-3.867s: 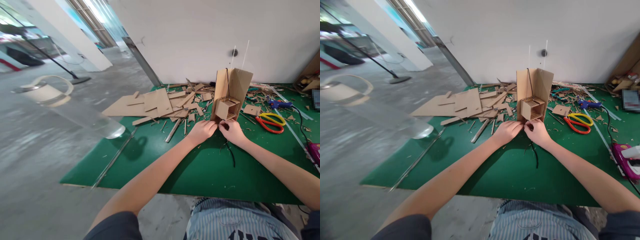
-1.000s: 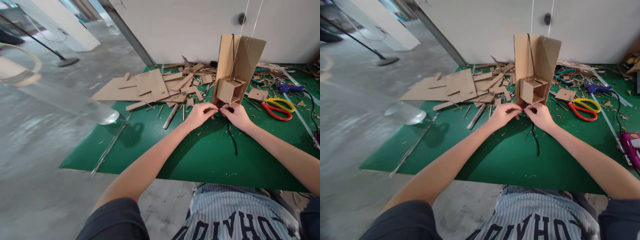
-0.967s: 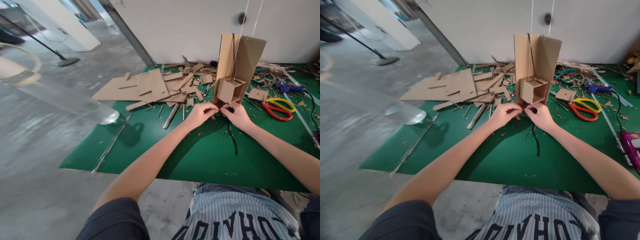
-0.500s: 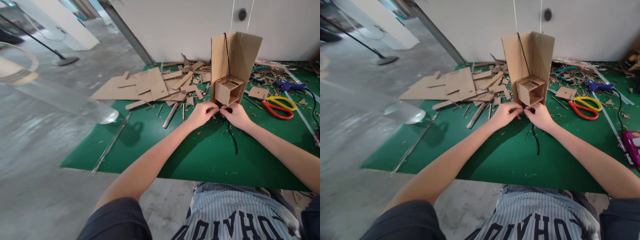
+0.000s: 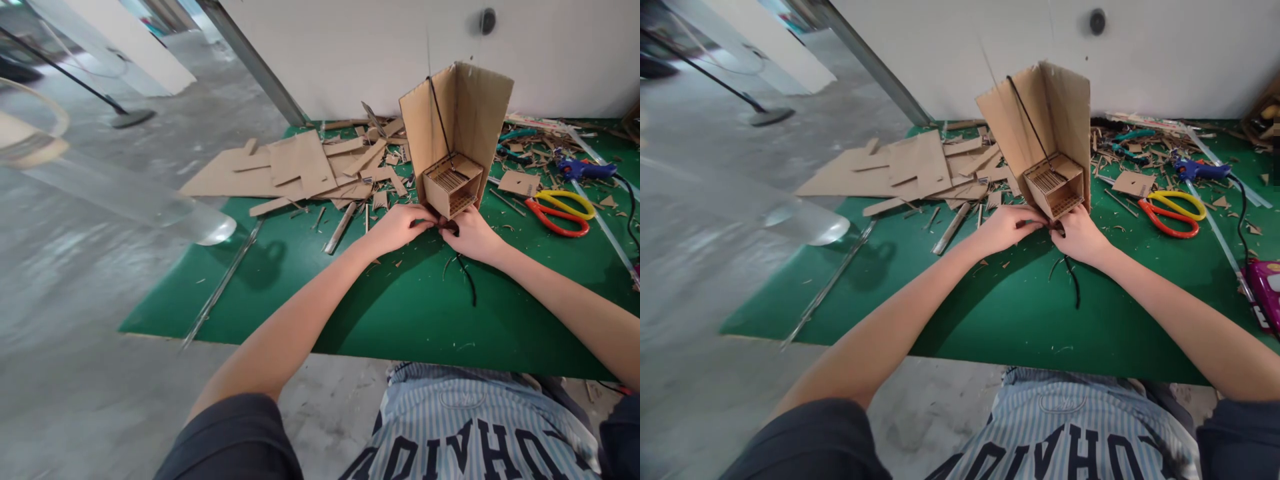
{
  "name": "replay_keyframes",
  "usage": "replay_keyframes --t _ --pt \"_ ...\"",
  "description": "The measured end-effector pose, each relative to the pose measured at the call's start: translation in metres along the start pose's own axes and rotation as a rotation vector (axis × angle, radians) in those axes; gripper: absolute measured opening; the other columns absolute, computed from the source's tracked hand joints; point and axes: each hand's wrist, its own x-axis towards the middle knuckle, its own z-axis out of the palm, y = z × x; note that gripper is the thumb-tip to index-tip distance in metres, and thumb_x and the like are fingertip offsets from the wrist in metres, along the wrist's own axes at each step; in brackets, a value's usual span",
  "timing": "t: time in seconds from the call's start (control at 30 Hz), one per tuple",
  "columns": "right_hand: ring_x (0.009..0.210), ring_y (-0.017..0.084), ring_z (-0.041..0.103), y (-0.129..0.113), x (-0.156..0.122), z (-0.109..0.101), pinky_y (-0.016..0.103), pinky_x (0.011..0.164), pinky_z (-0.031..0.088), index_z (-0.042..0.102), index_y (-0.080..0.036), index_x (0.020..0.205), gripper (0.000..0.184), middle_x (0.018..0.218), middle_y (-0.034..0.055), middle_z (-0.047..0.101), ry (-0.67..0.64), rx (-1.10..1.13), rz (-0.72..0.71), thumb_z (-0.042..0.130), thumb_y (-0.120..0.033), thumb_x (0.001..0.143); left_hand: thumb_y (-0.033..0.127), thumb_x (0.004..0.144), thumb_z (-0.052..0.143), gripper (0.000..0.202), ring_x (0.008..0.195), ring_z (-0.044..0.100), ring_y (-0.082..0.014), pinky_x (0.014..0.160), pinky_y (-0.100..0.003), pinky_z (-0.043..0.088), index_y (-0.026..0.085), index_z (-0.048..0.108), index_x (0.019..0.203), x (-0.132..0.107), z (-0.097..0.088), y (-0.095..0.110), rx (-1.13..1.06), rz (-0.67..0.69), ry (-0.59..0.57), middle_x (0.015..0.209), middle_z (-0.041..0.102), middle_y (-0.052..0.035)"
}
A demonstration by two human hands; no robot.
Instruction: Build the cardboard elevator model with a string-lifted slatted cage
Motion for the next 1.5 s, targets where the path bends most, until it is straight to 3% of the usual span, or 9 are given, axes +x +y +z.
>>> replay_keyframes --t 0.2,0.57,0.83,1.13,1.33,1.5 --pt "0.105 0.028 0.06 0.0 -0.001 -0.006 0.049 0.101 0.05 0.069 -0.016 0.083 0.015 0.097 0.0133 0.069 -0.025 0.024 -0.012 0.056 -0.021 0.089 0.016 0.094 0.066 0.016 0.102 0.075 -0.0186 0.098 -0.034 0.057 0.019 0.078 0.103 -0.001 -0.004 -0.003 0.025 0.014 -0.012 0.109 0.079 -0.0056" --pt "0.107 0.027 0.063 -0.002 -0.015 -0.026 0.05 0.105 0.052 0.076 -0.016 0.104 0.03 0.109 0.013 0.071 -0.118 -0.191 -0.367 0.047 -0.021 0.1 0.018 0.095 0.066 0.014 0.097 0.077 -0.0191 0.096 -0.034 0.058 0.018 0.079 0.102 -0.002 0.005 0.002 0.039 -0.078 0.059 0.104 0.081 -0.0043" --pt "0.106 0.027 0.064 0.0 -0.013 -0.027 0.05 0.106 0.052 0.078 -0.018 0.102 0.031 0.107 0.0113 0.072 -0.13 -0.195 -0.377 0.048 -0.02 0.098 0.017 0.095 0.064 0.017 0.095 0.076 -0.0183 0.094 -0.032 0.058 0.023 0.08 0.099 0.005 0.009 0.01 -0.003 -0.153 0.08 0.1 0.082 -0.0009" --pt "0.105 0.027 0.063 0.001 -0.012 -0.026 0.05 0.104 0.051 0.079 -0.017 0.099 0.031 0.105 0.0118 0.072 -0.129 -0.175 -0.363 0.048 -0.019 0.097 0.015 0.091 0.068 0.012 0.088 0.075 -0.0188 0.086 -0.03 0.057 0.018 0.078 0.098 0.007 0.018 0.015 0.06 -0.252 0.135 0.098 0.081 -0.005" --pt "0.105 0.027 0.062 0.001 -0.013 -0.024 0.049 0.103 0.052 0.078 -0.016 0.097 0.03 0.105 0.0122 0.071 -0.116 -0.19 -0.371 0.048 -0.018 0.096 0.014 0.092 0.065 0.014 0.092 0.076 -0.0198 0.083 -0.03 0.058 0.018 0.078 0.098 0.003 0.022 0.015 0.1 -0.204 0.163 0.099 0.081 -0.0052" --pt "0.106 0.029 0.06 0.0 -0.013 -0.025 0.049 0.101 0.053 0.078 -0.016 0.096 0.03 0.103 0.0128 0.07 -0.126 -0.193 -0.358 0.048 -0.018 0.095 0.011 0.096 0.057 0.024 0.102 0.075 -0.0221 0.091 -0.035 0.059 0.018 0.078 0.105 0.0 0.025 0.014 0.158 -0.129 0.112 0.111 0.079 -0.008"
